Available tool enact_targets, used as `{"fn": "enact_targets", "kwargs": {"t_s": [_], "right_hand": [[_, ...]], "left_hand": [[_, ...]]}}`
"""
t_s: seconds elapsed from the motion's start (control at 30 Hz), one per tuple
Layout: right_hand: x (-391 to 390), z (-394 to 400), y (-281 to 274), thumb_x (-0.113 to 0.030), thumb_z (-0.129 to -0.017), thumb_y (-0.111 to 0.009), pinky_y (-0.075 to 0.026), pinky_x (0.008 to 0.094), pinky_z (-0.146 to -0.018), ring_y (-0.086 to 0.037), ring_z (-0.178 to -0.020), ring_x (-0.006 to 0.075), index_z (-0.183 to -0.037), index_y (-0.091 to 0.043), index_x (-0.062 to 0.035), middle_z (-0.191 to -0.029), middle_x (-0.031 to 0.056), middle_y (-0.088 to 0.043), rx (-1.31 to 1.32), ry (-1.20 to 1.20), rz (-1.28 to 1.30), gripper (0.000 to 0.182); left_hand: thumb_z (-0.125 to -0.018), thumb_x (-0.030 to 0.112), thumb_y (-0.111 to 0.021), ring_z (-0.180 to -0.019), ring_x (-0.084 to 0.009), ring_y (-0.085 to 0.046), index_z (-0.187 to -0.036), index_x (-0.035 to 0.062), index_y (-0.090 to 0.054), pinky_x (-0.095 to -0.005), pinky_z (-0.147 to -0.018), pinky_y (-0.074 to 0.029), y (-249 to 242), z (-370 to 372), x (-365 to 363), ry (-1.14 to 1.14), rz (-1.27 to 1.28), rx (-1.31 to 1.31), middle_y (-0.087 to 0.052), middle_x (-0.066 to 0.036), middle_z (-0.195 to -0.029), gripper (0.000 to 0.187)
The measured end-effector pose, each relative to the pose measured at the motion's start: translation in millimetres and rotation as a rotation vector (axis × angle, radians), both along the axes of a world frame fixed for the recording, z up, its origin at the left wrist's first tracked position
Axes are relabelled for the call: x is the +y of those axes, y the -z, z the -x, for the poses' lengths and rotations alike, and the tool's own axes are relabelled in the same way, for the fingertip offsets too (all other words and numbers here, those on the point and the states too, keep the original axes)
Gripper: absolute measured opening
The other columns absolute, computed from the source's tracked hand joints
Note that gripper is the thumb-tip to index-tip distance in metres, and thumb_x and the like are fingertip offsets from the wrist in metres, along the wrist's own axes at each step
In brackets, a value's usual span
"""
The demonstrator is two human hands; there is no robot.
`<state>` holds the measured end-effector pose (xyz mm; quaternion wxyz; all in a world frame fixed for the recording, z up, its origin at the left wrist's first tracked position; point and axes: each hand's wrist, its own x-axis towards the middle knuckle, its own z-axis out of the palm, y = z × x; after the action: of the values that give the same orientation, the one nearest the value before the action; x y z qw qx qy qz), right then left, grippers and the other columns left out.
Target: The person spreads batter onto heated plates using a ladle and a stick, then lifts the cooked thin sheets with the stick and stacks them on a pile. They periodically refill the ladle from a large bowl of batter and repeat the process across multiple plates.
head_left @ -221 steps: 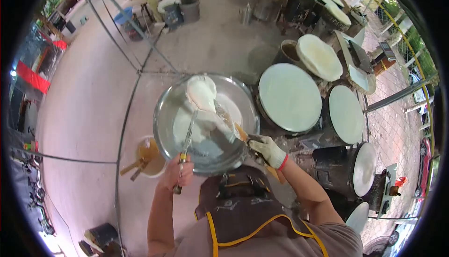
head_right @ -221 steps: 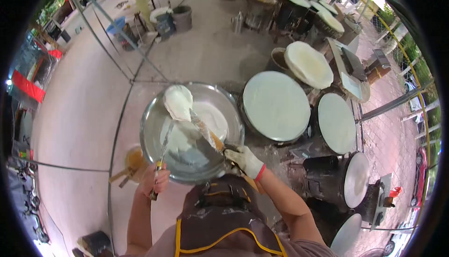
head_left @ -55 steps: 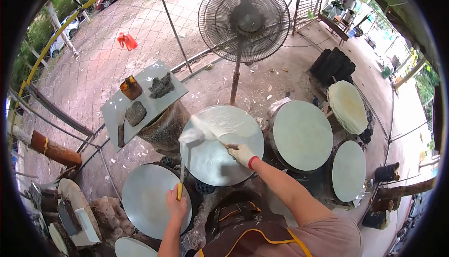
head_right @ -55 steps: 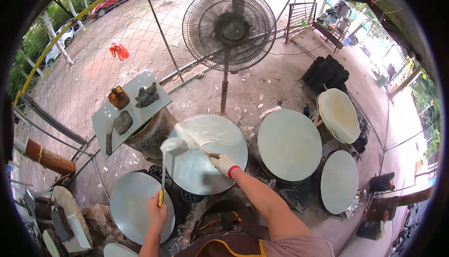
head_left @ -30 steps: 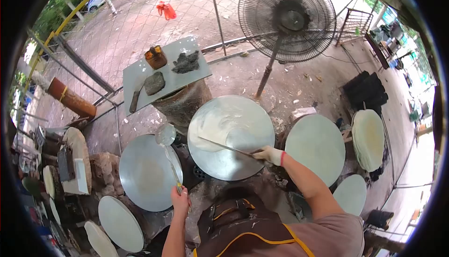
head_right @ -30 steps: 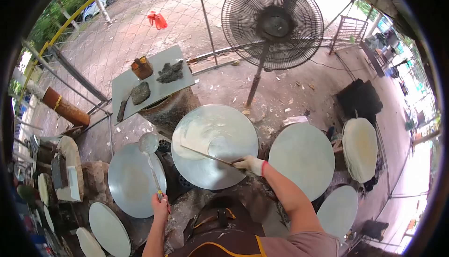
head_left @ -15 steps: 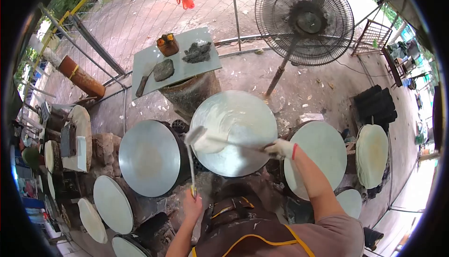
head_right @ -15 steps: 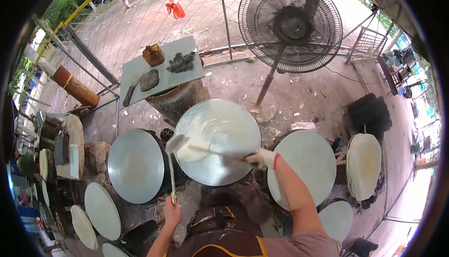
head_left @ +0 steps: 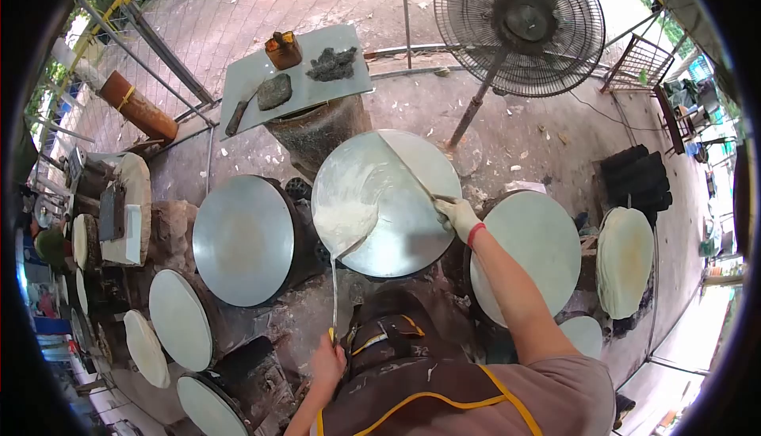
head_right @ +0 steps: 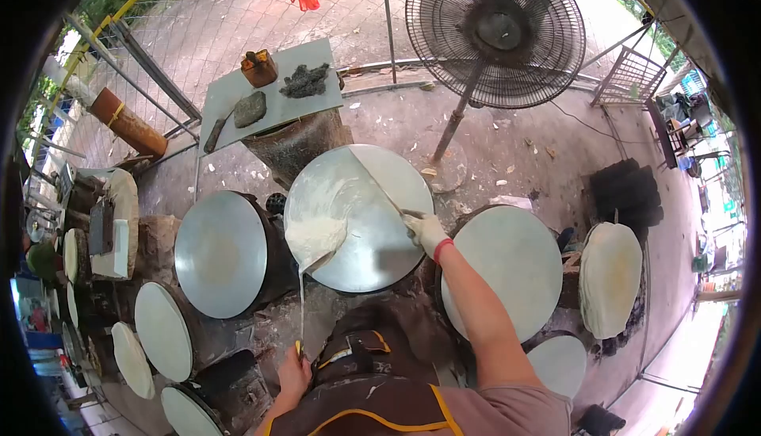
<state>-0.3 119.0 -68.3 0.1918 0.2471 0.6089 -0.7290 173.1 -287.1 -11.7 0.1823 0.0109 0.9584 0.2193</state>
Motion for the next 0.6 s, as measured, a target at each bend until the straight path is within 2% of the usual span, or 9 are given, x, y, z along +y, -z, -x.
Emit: {"fn": "enact_targets", "kwargs": {"t_s": [0.03,0.1,0.17,0.2,0.33,0.43,0.47,0.53,0.6], "right_hand": [[-2.9,6.0,4.3,-0.022,-0.083,-0.062,-0.028,0.0203,-0.040,-0.036,-0.045,0.0051,-0.108,-0.063,-0.0067,-0.062,-0.0044,-0.048,0.033,0.129,-0.025,0.029],[-15.3,5.0,6.8,-0.022,-0.084,-0.062,-0.027,0.0208,-0.040,-0.035,-0.045,0.0051,-0.109,-0.063,-0.0045,-0.061,-0.0046,-0.047,-0.077,-0.179,-0.034,0.030],[-19.4,-6.5,-20.4,-0.022,-0.084,-0.061,-0.027,0.0212,-0.040,-0.035,-0.045,0.0051,-0.109,-0.062,-0.0035,-0.061,-0.0044,-0.046,-0.155,-0.461,0.000,0.031],[-13.7,-10.0,-37.4,-0.023,-0.084,-0.060,-0.027,0.0216,-0.040,-0.034,-0.045,0.0053,-0.111,-0.061,-0.0028,-0.060,-0.0039,-0.046,-0.077,-0.475,-0.044,0.033],[-5.4,-8.8,-16.8,-0.023,-0.086,-0.059,-0.029,0.0222,-0.038,-0.037,-0.043,0.0057,-0.110,-0.061,-0.0054,-0.064,-0.0029,-0.048,-0.011,0.117,-0.055,0.030],[-17.6,-22.6,-23.1,-0.024,-0.085,-0.060,-0.029,0.0229,-0.037,-0.038,-0.043,0.0055,-0.107,-0.063,-0.0063,-0.064,-0.0024,-0.049,-0.018,-0.133,0.035,0.029],[-11.1,-32.9,-34.4,-0.025,-0.085,-0.061,-0.029,0.0226,-0.037,-0.037,-0.042,0.0056,-0.107,-0.063,-0.0074,-0.065,-0.0016,-0.051,-0.076,-0.391,-0.156,0.028],[-3.9,-48.0,-18.7,-0.025,-0.085,-0.061,-0.028,0.0228,-0.037,-0.038,-0.042,0.0059,-0.109,-0.063,-0.0077,-0.064,-0.0011,-0.052,-0.045,-0.269,-0.030,0.030],[-11.4,-61.6,-31.4,-0.026,-0.086,-0.061,-0.027,0.0227,-0.037,-0.037,-0.041,0.0060,-0.109,-0.063,-0.0071,-0.064,-0.0008,-0.052,-0.124,-0.147,-0.233,0.030]], "left_hand": [[-0.079,0.013,-0.056,-0.066,-0.0444,-0.057,-0.102,0.0031,-0.043,-0.0520,-0.058,-0.045,0.0,0.5,4.6,-0.008,0.009,-0.013,-0.058,-0.024,-0.074,0.028],[-0.080,0.013,-0.056,-0.066,-0.0443,-0.057,-0.102,0.0030,-0.043,-0.0520,-0.058,-0.045,-2.7,0.8,9.4,-0.017,0.038,-0.042,-0.059,-0.024,-0.074,0.028],[-0.080,0.013,-0.056,-0.066,-0.0441,-0.058,-0.103,0.0029,-0.043,-0.0519,-0.058,-0.045,-7.6,-2.0,9.9,0.003,0.034,-0.042,-0.059,-0.024,-0.074,0.029],[-0.080,0.013,-0.056,-0.067,-0.0440,-0.058,-0.104,0.0028,-0.044,-0.0519,-0.058,-0.045,-8.5,0.7,11.1,0.007,0.028,-0.032,-0.059,-0.024,-0.074,0.029],[-0.079,0.012,-0.057,-0.067,-0.0436,-0.058,-0.107,0.0029,-0.044,-0.0521,-0.058,-0.045,-7.0,2.0,2.5,0.038,0.027,-0.010,-0.059,-0.024,-0.073,0.032],[-0.079,0.011,-0.057,-0.067,-0.0433,-0.058,-0.108,0.0027,-0.044,-0.0522,-0.058,-0.045,-5.4,10.3,-0.1,0.069,0.024,0.020,-0.058,-0.024,-0.073,0.033],[-0.079,0.011,-0.057,-0.067,-0.0433,-0.058,-0.108,0.0026,-0.044,-0.0521,-0.058,-0.045,-7.6,11.1,-0.3,0.068,0.032,0.000,-0.058,-0.024,-0.073,0.033],[-0.079,0.011,-0.057,-0.068,-0.0433,-0.057,-0.108,0.0024,-0.044,-0.0517,-0.059,-0.045,-6.1,12.2,-5.5,0.091,0.022,0.000,-0.058,-0.024,-0.073,0.033],[-0.079,0.011,-0.056,-0.068,-0.0432,-0.057,-0.109,0.0023,-0.044,-0.0511,-0.059,-0.045,-1.5,13.8,-15.0,0.127,-0.011,0.034,-0.058,-0.024,-0.073,0.033]]}}
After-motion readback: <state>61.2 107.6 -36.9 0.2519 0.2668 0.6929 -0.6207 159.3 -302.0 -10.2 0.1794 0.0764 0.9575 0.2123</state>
